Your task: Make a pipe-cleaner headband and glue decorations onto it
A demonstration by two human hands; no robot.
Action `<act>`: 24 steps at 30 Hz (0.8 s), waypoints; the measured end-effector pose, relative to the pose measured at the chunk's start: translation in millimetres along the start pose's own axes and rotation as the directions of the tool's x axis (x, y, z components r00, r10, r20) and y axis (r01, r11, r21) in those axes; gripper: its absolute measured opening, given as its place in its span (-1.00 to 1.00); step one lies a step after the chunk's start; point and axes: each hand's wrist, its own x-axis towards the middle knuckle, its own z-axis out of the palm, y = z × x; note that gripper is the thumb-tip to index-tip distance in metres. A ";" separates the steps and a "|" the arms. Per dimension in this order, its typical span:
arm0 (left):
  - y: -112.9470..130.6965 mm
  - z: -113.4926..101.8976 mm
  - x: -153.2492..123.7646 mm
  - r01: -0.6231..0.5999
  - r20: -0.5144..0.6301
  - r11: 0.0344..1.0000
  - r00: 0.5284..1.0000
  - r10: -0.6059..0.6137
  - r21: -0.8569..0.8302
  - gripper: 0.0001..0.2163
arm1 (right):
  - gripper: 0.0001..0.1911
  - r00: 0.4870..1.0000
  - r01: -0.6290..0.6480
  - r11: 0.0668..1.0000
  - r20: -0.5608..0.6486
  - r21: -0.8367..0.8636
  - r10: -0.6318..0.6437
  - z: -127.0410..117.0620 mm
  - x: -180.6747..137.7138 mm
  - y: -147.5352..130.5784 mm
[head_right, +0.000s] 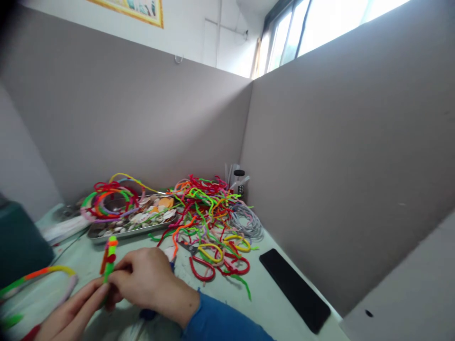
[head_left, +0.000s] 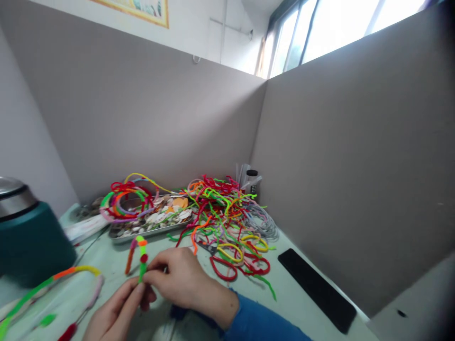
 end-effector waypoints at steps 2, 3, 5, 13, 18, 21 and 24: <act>8.2 -0.8 -2.1 0.030 0.132 0.997 0.991 -0.021 -0.066 -0.71 | -0.85 1.000 -0.009 0.999 -0.001 0.049 0.009 3.3 1.0 1.8; 11.7 -1.1 -3.0 0.042 0.118 0.994 0.993 -0.030 -0.096 -0.72 | -0.86 1.000 -0.016 0.998 -0.016 0.054 0.017 4.3 1.5 2.2; 16.9 -1.7 -4.2 0.065 0.146 0.989 0.988 -0.045 -0.133 -0.73 | -0.87 1.000 -0.010 0.998 -0.015 0.057 0.011 4.7 2.4 1.5; 18.0 -2.9 -5.8 0.098 0.155 0.988 0.985 -0.079 -0.116 -0.70 | -0.87 0.998 -0.063 0.997 0.002 0.040 0.063 -0.9 2.7 -9.0; 15.1 -4.2 -5.0 0.065 0.146 0.996 0.988 -0.057 -0.054 -0.69 | -0.85 0.999 -0.029 0.999 0.039 -0.012 0.030 -2.0 3.0 -7.9; 10.5 -6.1 -5.2 0.031 0.121 0.999 0.992 -0.035 0.033 -0.69 | -0.84 0.997 0.029 0.998 0.076 -0.055 -0.025 -13.0 3.9 -4.4; 2.8 -8.7 -3.7 -0.030 0.080 0.990 0.997 0.019 0.141 -0.69 | -0.81 0.998 0.018 0.993 0.065 -0.114 -0.010 -40.2 4.7 3.7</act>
